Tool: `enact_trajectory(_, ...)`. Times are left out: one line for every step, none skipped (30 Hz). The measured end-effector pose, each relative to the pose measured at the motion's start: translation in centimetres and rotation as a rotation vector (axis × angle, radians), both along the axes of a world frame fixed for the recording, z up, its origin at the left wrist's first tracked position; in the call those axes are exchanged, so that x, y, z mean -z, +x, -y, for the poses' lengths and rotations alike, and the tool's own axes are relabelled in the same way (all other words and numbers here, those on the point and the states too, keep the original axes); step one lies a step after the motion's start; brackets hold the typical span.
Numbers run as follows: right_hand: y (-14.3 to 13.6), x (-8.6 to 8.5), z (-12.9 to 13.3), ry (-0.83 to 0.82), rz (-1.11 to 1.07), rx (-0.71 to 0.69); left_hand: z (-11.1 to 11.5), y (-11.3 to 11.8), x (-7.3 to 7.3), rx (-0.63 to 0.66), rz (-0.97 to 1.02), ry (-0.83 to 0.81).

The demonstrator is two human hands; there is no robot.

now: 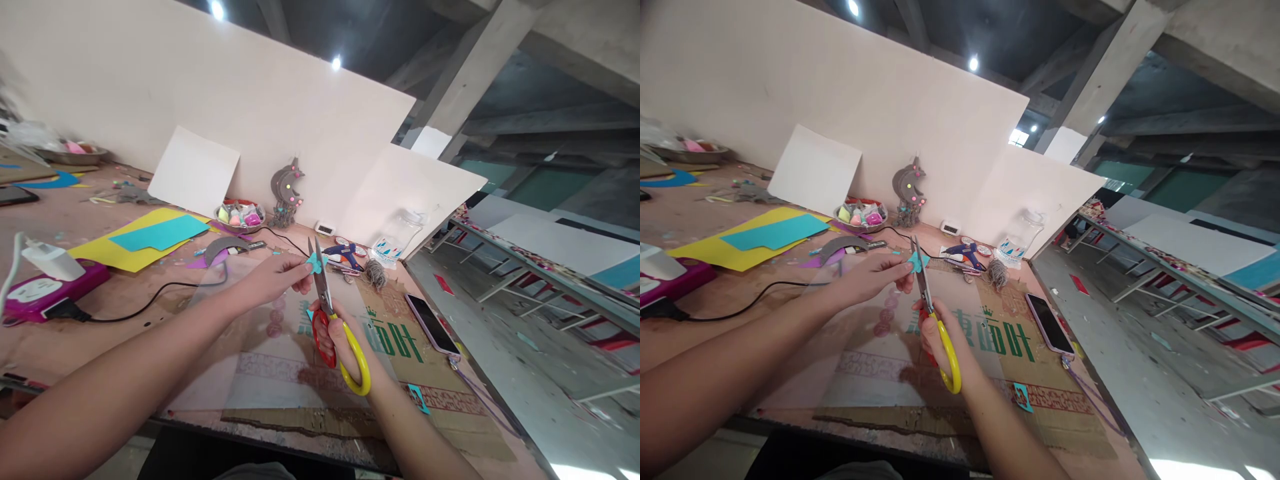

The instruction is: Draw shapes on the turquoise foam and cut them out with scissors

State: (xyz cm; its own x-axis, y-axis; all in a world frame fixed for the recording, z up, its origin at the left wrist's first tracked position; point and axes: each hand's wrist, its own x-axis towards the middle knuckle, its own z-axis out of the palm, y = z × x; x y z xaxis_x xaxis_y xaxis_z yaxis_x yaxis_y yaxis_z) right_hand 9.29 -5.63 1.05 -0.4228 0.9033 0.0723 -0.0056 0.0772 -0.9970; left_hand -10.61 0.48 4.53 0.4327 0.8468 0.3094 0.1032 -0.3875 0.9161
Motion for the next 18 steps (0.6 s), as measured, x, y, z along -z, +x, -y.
enact_trajectory(-0.02, 0.01, -0.01, 0.005, 0.001, 0.001, -0.03, 0.03, 0.07, 0.004, 0.006, -0.007)
enact_trajectory(-0.03, 0.03, -0.02, 0.010, 0.001, 0.002, -0.04, 0.07, 0.11, 0.007, 0.015, -0.014)
enact_trajectory(-0.04, 0.04, -0.02, 0.016, -0.001, 0.003, -0.03, 0.11, 0.14, 0.009, 0.023, -0.020)
enact_trajectory(-0.05, 0.07, -0.02, 0.020, -0.003, 0.006, -0.02, 0.14, 0.14, 0.008, 0.030, -0.025)
enact_trajectory(-0.04, 0.10, -0.02, 0.022, -0.004, 0.007, -0.02, 0.18, 0.14, 0.007, 0.034, -0.030)
enact_trajectory(-0.03, 0.13, -0.02, 0.021, -0.005, 0.009, -0.01, 0.21, 0.13, 0.009, 0.038, -0.034)
enact_trajectory(0.00, 0.16, -0.02, 0.017, -0.006, 0.007, -0.03, 0.24, 0.13, 0.010, 0.043, -0.039)
enact_trajectory(0.03, 0.20, -0.02, 0.012, -0.005, 0.002, -0.05, 0.26, 0.13, 0.012, 0.047, -0.044)
enact_trajectory(0.05, 0.22, -0.03, 0.008, -0.003, -0.003, -0.08, 0.26, 0.13, 0.015, 0.048, -0.048)
enact_trajectory(0.08, 0.24, -0.03, 0.006, -0.001, -0.007, -0.11, 0.25, 0.14, 0.017, 0.046, -0.049)
enact_trajectory(0.08, 0.25, -0.03, 0.008, 0.000, -0.009, -0.15, 0.22, 0.15, 0.017, 0.041, -0.048)
enact_trajectory(0.08, 0.24, -0.03, 0.009, 0.002, -0.010, -0.17, 0.18, 0.15, 0.014, 0.034, -0.045)
enact_trajectory(0.05, 0.22, -0.01, 0.011, 0.001, -0.008, -0.18, 0.13, 0.14, 0.010, 0.027, -0.041)
enact_trajectory(0.02, 0.19, 0.01, 0.010, -0.002, -0.003, -0.17, 0.07, 0.11, 0.007, 0.023, -0.037)
enact_trajectory(-0.01, 0.14, 0.04, 0.008, -0.006, 0.000, -0.16, 0.02, 0.08, 0.003, 0.021, -0.033)
enact_trajectory(-0.04, 0.09, 0.07, 0.002, -0.010, 0.004, -0.15, -0.03, 0.04, 0.000, 0.024, -0.030)
enact_trajectory(-0.06, 0.04, 0.10, -0.003, -0.012, 0.007, -0.13, -0.07, -0.01, 0.001, 0.027, -0.029)
enact_trajectory(-0.07, 0.00, 0.12, -0.006, -0.010, 0.008, -0.12, -0.09, -0.06, 0.003, 0.031, -0.032)
